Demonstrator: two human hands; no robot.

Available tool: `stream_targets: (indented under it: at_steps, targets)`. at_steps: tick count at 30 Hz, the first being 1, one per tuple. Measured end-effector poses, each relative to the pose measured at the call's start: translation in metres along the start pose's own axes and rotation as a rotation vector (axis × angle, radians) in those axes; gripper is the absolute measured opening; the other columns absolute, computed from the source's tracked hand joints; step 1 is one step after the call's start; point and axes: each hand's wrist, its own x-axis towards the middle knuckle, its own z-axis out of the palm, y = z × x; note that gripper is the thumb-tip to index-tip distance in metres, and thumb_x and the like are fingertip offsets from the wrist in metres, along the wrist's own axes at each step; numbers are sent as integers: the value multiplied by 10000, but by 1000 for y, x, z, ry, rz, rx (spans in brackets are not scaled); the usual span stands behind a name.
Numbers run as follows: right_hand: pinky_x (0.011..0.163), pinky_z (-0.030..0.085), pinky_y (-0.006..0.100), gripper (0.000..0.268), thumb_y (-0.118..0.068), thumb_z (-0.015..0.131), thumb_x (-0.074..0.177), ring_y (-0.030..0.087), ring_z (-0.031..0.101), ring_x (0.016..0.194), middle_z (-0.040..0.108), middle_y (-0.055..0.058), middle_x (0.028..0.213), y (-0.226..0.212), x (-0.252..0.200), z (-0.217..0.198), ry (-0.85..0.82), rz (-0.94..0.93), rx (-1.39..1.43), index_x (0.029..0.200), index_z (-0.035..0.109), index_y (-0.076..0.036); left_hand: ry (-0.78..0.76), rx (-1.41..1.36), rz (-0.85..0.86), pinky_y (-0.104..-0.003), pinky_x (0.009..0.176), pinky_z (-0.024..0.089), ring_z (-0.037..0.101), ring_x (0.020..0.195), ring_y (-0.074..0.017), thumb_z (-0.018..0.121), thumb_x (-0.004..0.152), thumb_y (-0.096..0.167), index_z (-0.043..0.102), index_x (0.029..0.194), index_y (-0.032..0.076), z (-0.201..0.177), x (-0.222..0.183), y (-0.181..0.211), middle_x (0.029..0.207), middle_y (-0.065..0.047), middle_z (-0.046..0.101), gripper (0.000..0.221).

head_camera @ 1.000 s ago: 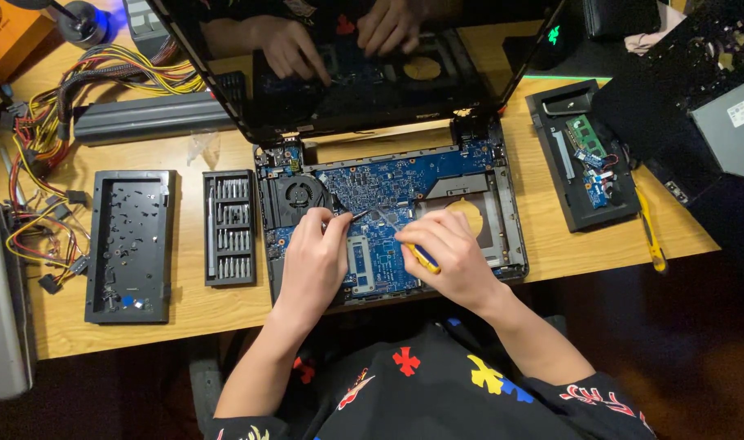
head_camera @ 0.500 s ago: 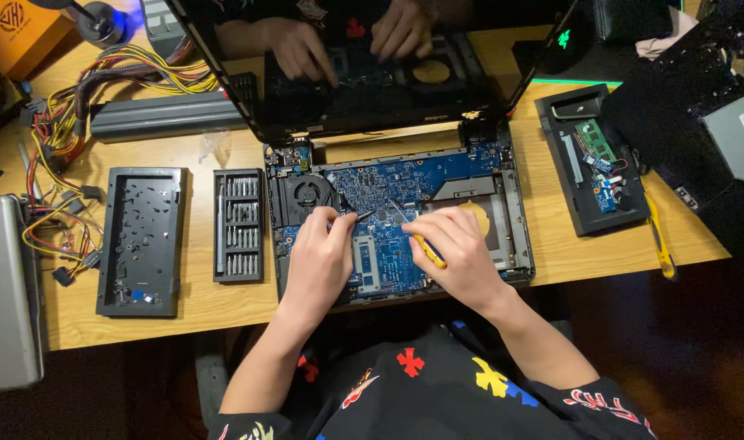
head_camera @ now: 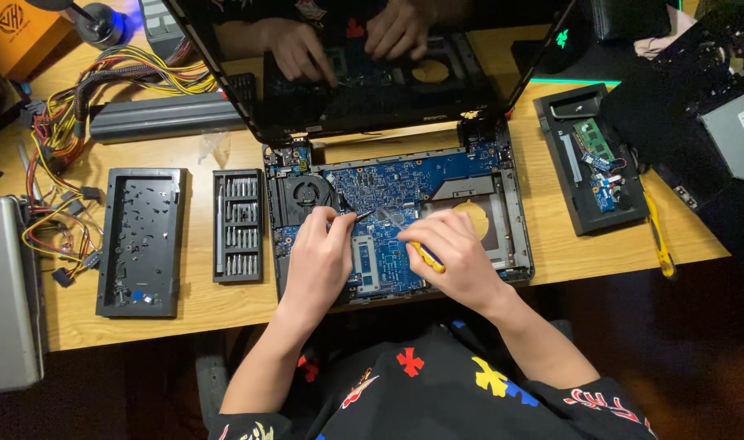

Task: The recorder is disassembling and working on the internal components of a laptop.

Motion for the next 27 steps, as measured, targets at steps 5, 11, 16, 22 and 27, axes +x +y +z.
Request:
stream_targets:
  at_steps: [5, 11, 16, 22, 27]
  targets:
    - [945, 474, 409, 211, -84, 760, 853, 259, 634, 1023, 717, 57, 1047, 0, 2, -1, 29, 10, -6, 1060, 724, -67, -6, 1, 0, -430, 799, 520, 636, 896, -337, 672, 896, -35, 685, 1099, -28, 0, 1, 0, 998, -168, 598, 203]
    - [940, 468, 408, 186, -79, 755, 862, 262, 640, 1019, 715, 69, 1039, 0, 1, 0, 25, 26, 22, 1044, 718, -62, -4, -9, -4, -430, 801, 522, 636, 897, -334, 674, 901, -34, 688, 1094, -28, 0, 1, 0, 993, -166, 599, 194]
    - [935, 471, 409, 183, -69, 745, 841, 272, 640, 991, 714, 72, 1010, 3, -1, -9, 24, 8, 29, 1019, 703, -70, -17, -14, -10, -427, 809, 521, 637, 906, -331, 680, 908, -23, 688, 1091, -29, -3, 2, 3, 993, -161, 596, 184]
    - [885, 548, 374, 176, -22, 681, 940, 246, 685, 988, 696, 104, 1069, 38, -30, -56, 219, 197, 139, 1115, 670, -40, 12, 14, 55, -408, 721, 465, 612, 839, -283, 737, 915, 63, 718, 1066, 49, -17, 8, 20, 931, -98, 629, 153]
    - [1022, 461, 434, 213, -74, 772, 945, 302, 619, 1166, 700, 85, 1169, 86, -65, -83, 186, 309, -494, 1147, 706, -77, 28, -148, 149, -393, 752, 473, 630, 862, -274, 745, 932, 83, 690, 1057, 53, -8, 3, 37, 958, -90, 675, 140]
